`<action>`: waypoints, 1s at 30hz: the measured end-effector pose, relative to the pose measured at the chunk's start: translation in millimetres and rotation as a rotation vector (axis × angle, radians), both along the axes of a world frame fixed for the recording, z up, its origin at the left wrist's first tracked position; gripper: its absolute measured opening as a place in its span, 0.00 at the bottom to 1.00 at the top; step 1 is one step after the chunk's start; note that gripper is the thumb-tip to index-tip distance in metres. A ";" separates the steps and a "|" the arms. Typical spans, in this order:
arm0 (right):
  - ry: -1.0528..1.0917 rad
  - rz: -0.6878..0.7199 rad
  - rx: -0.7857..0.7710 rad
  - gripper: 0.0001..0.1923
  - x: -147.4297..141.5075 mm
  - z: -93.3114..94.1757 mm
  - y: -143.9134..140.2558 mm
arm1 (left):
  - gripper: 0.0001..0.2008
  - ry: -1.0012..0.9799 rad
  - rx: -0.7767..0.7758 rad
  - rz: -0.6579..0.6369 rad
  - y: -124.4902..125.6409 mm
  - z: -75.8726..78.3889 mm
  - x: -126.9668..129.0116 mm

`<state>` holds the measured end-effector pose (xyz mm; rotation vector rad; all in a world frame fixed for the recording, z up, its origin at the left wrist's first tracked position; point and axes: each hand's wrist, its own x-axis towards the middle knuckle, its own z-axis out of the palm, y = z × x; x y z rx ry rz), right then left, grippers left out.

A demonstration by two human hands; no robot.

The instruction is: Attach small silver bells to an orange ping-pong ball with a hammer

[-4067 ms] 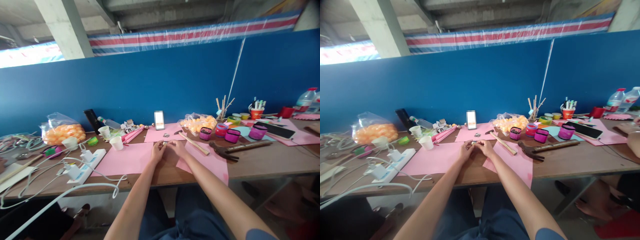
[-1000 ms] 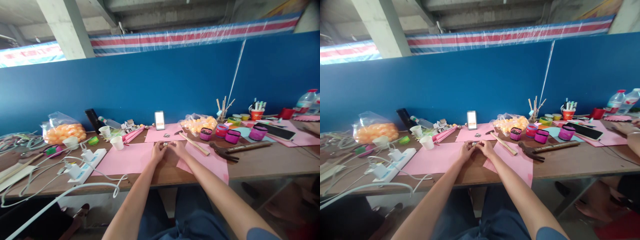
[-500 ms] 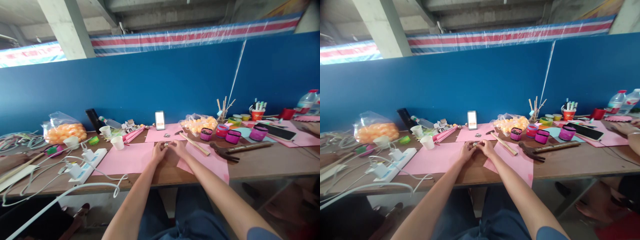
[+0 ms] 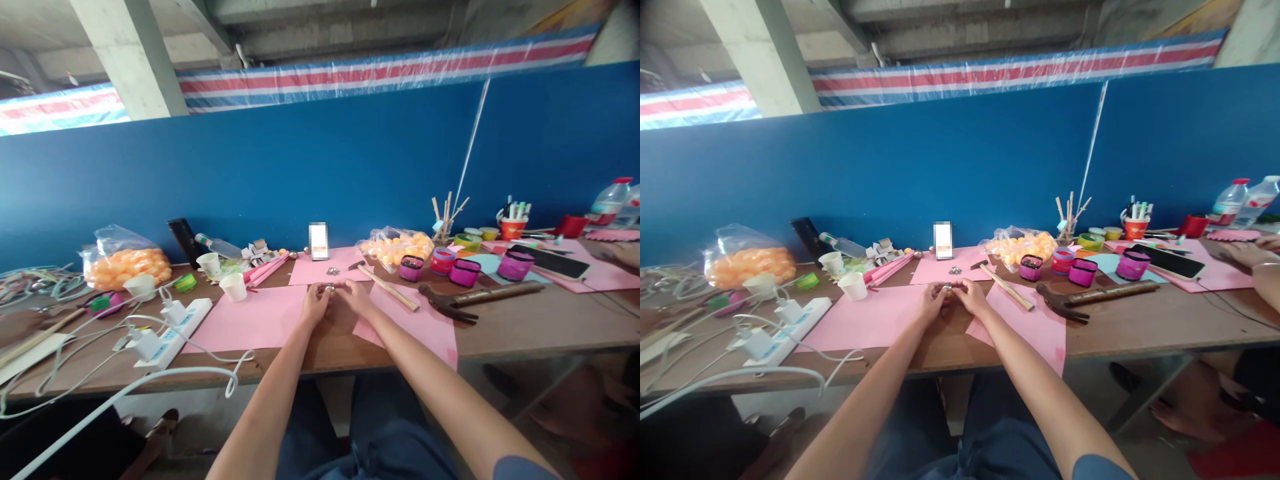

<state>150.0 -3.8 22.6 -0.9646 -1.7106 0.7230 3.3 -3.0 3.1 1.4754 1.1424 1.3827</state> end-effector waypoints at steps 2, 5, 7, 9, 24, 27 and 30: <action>0.003 0.021 0.000 0.09 -0.3 0.4 -0.9 | 0.13 0.000 -0.015 0.016 0.4 -0.9 0.0; 0.008 0.043 0.001 0.09 -0.8 0.3 -1.4 | 0.13 0.035 0.015 0.032 1.9 -3.2 -0.9; 0.013 0.051 0.002 0.09 -1.2 0.0 -1.6 | 0.13 0.071 0.046 0.044 3.2 -4.8 -1.6; 0.017 0.057 0.002 0.10 -1.8 0.0 -2.0 | 0.13 0.099 0.065 0.057 4.4 -5.9 -2.1; 0.015 0.061 -0.007 0.12 0.0 -1.7 1.7 | 0.18 0.209 0.071 0.028 5.2 -5.8 -5.1; 0.017 0.059 -0.014 0.12 0.2 -1.8 1.8 | 0.19 0.205 0.072 0.032 3.6 -3.9 -5.3; 0.016 0.064 -0.025 0.12 -0.2 -1.0 1.2 | 0.21 0.230 0.084 0.020 0.2 0.4 -5.6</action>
